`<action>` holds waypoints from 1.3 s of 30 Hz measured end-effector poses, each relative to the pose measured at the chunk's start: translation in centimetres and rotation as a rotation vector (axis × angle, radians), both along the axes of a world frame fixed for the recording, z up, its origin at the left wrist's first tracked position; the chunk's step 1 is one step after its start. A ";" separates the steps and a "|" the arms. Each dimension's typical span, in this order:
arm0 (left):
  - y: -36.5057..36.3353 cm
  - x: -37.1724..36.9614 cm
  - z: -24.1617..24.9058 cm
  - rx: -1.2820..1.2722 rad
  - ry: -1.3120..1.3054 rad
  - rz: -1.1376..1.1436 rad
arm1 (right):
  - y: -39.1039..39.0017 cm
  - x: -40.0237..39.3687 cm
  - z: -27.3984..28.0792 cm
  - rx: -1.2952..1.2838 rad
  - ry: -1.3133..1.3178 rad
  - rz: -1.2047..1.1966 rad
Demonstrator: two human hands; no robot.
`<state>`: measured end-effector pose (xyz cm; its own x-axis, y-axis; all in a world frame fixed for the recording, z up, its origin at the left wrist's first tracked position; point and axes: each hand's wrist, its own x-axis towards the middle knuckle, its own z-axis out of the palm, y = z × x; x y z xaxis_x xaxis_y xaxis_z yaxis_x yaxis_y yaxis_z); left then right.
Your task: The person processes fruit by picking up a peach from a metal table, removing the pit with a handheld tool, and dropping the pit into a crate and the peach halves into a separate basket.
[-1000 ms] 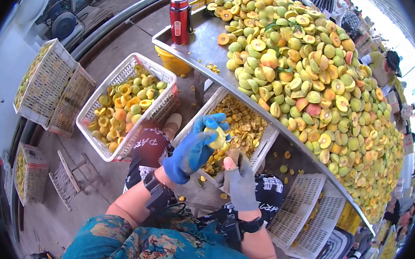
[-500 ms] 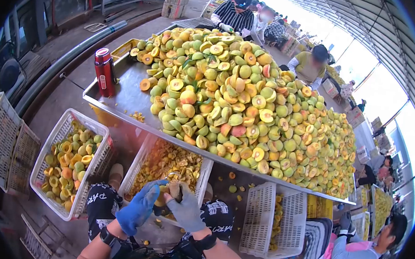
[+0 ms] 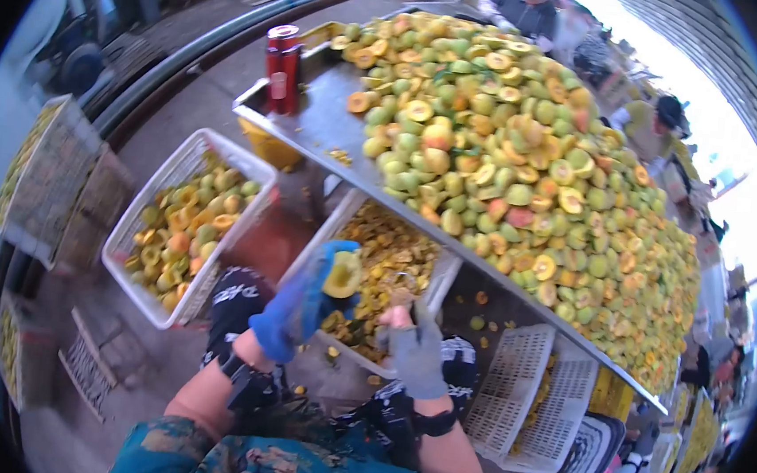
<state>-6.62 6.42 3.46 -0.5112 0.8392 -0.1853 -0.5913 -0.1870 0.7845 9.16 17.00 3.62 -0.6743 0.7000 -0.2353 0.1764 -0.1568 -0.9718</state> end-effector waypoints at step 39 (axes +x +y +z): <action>-4.4 2.0 4.0 0.110 0.869 0.300 | 0.7 -1.0 -1.9 0.649 -0.153 0.031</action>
<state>-4.58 2.04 7.48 -0.6322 0.6391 0.4381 0.2820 -0.3368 0.8983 8.11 17.73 1.69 -0.6889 0.7127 0.1320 0.3152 0.4585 -0.8309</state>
